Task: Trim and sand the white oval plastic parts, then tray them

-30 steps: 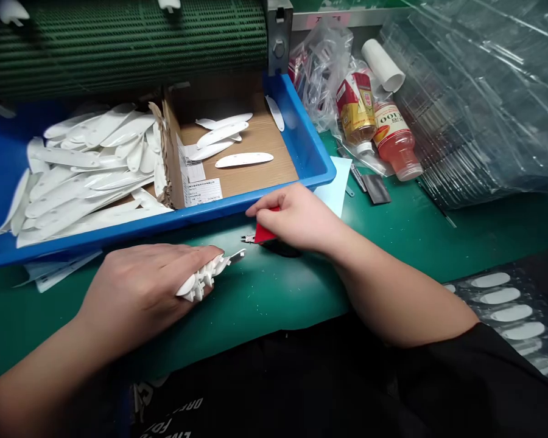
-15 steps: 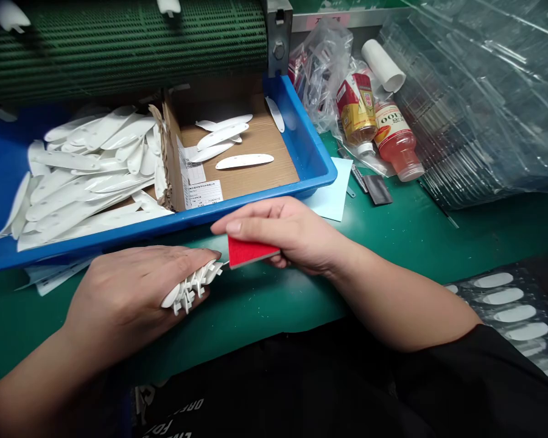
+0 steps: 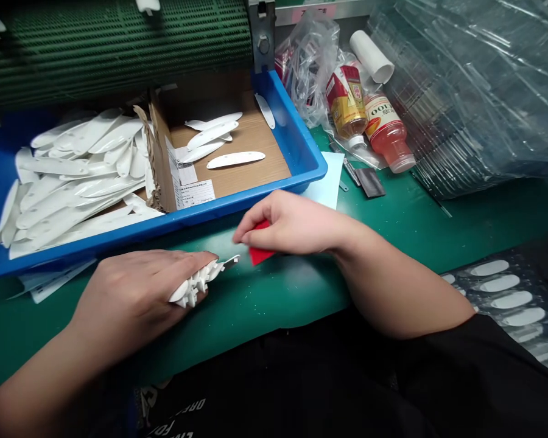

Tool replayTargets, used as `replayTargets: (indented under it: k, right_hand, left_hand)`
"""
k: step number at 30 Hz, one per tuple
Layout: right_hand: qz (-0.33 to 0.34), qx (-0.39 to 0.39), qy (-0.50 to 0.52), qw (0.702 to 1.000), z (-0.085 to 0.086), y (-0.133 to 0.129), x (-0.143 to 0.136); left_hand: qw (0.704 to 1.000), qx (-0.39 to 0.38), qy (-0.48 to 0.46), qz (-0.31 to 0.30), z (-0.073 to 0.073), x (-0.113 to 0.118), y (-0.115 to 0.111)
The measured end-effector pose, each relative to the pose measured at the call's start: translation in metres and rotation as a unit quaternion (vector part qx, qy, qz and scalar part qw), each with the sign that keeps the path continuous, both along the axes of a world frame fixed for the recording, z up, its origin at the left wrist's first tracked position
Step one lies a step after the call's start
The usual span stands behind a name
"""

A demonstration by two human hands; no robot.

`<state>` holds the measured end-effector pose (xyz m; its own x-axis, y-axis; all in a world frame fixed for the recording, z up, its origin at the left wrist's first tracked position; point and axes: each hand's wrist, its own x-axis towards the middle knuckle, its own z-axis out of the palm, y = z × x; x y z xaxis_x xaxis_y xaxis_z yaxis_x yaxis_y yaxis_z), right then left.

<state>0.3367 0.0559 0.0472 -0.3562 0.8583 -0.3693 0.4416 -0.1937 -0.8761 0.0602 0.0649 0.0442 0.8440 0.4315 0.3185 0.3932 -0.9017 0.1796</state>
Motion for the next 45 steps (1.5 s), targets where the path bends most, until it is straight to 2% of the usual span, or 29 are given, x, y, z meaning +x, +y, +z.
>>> replayTargets:
  k: [2, 3, 6, 8, 10, 12, 14, 17, 19, 22, 24, 27, 30, 32, 35, 38, 40, 43, 45]
  right_hand:
    - [-0.029, 0.042, -0.074, 0.996, 0.000, 0.004, 0.006]
    - [-0.047, 0.055, -0.064, 0.995, 0.000, 0.005, 0.008]
    - [-0.081, 0.032, 0.113, 0.990, -0.003, 0.000, 0.000]
    - [-0.071, -0.006, 0.203, 0.977, -0.007, -0.005, -0.009]
    - [-0.079, -0.008, 0.195, 0.978, -0.010, -0.007, -0.016]
    - [-0.126, 0.009, 0.155, 0.980, -0.010, -0.007, -0.018]
    - [-0.166, -0.001, 0.181, 0.969, -0.009, -0.007, -0.017]
    - [-0.124, -0.068, 0.281, 0.949, -0.007, -0.008, -0.017]
    - [-0.102, -0.079, 0.261, 0.957, -0.007, -0.009, -0.017]
    - [-0.154, -0.039, 0.202, 0.966, -0.006, -0.009, -0.017]
    - [-0.165, -0.040, 0.249, 0.953, -0.006, -0.010, -0.017]
    - [-0.111, -0.086, 0.288, 0.947, -0.007, -0.011, -0.019]
    - [-0.158, -0.065, 0.243, 0.955, -0.010, -0.011, -0.021]
    - [-0.179, -0.063, 0.279, 0.941, -0.011, -0.011, -0.021]
    - [-0.130, -0.097, 0.310, 0.937, -0.012, -0.011, -0.023]
    - [-0.172, -0.069, 0.239, 0.953, -0.013, -0.010, -0.024]
    - [-0.196, -0.063, 0.267, 0.941, -0.012, -0.010, -0.024]
    - [-0.135, -0.099, 0.307, 0.937, -0.010, -0.011, -0.024]
    - [-0.139, -0.078, 0.234, 0.959, -0.009, -0.010, -0.023]
  left_hand:
    - [1.000, 0.000, 0.002, 0.011, 0.002, 0.000, 0.001]
    - [1.000, -0.002, -0.001, 0.020, 0.002, 0.000, 0.001]
    - [0.999, -0.017, -0.014, 0.027, 0.003, 0.000, 0.001]
    - [0.999, -0.026, -0.018, 0.018, 0.002, 0.000, 0.001]
    - [0.999, -0.028, -0.022, 0.011, 0.002, 0.000, 0.000]
    - [0.999, -0.027, -0.027, 0.010, 0.002, 0.000, 0.000]
    - [0.999, -0.031, -0.030, 0.014, 0.004, 0.001, 0.000]
    - [0.998, -0.040, -0.034, 0.016, 0.007, 0.001, 0.000]
    - [0.999, -0.035, -0.035, 0.018, 0.007, 0.001, 0.000]
    - [0.999, -0.031, -0.040, 0.012, 0.006, 0.000, 0.000]
    - [0.998, -0.040, -0.045, 0.005, 0.006, -0.001, 0.000]
    - [0.998, -0.033, -0.055, 0.002, 0.007, -0.002, 0.000]
    - [0.998, -0.028, -0.056, -0.001, 0.007, -0.002, -0.001]
    - [0.998, -0.040, -0.055, -0.004, 0.008, -0.001, -0.001]
    - [0.997, -0.040, -0.062, 0.001, 0.009, 0.000, -0.003]
    - [0.998, -0.028, -0.064, 0.003, 0.010, -0.001, -0.003]
    - [0.997, -0.034, -0.063, 0.004, 0.010, -0.002, -0.003]
    - [0.997, -0.032, -0.064, -0.001, 0.008, -0.003, -0.003]
    - [0.998, -0.020, -0.057, -0.008, 0.006, -0.003, -0.003]
